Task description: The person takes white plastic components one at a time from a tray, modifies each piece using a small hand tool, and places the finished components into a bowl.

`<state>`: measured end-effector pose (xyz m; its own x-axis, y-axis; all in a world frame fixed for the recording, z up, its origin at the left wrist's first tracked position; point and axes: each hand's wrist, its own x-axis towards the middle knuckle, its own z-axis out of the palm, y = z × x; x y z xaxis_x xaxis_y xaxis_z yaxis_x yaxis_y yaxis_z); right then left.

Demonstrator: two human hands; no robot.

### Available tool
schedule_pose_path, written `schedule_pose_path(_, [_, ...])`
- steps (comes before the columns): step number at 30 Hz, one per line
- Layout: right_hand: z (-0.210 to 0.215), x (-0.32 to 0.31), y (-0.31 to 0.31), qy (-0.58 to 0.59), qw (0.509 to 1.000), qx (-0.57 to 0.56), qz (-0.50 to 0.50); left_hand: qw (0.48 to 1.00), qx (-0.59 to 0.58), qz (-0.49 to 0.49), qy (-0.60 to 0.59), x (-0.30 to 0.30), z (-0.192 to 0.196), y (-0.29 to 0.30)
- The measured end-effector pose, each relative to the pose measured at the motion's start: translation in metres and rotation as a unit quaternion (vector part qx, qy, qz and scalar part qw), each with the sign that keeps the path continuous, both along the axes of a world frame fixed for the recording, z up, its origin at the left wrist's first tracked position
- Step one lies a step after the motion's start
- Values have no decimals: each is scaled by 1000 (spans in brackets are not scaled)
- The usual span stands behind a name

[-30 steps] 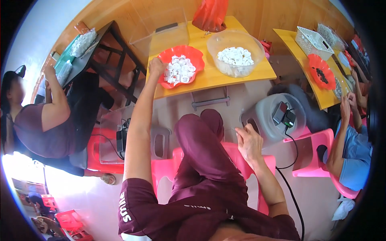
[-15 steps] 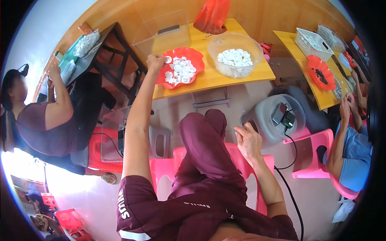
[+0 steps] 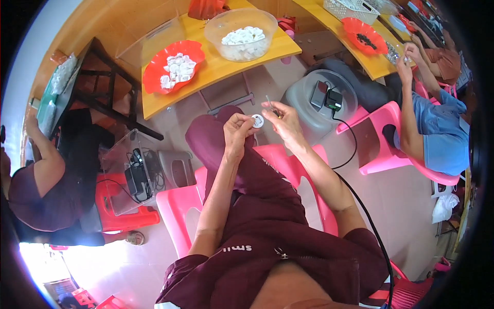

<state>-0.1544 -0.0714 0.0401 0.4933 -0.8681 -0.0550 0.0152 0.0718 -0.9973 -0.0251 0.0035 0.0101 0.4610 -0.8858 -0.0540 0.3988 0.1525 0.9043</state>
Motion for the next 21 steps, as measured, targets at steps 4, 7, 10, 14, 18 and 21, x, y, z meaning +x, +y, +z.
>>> schedule_pose_path(4, [-18,-1,0,79,987,-143,9,1000,-12,15,-4,-7,-22,-2])
schedule_pose_path(7, [-12,-6,9,140,973,-181,-9,996,-54,-12,70,-14,-29,2])
schedule_pose_path(10, [-15,-3,8,94,987,-127,-17,991,-68,-52,102,-11,-24,8])
schedule_pose_path(14, [-5,9,3,8,1000,-2,-11,987,-73,-66,123,2,-15,10])
schedule_pose_path(18, [-1,17,3,-22,999,42,-10,980,-84,-75,164,7,-14,5])
schedule_pose_path(21, [-2,18,5,-67,995,79,-11,974,-103,-86,183,8,-23,2])
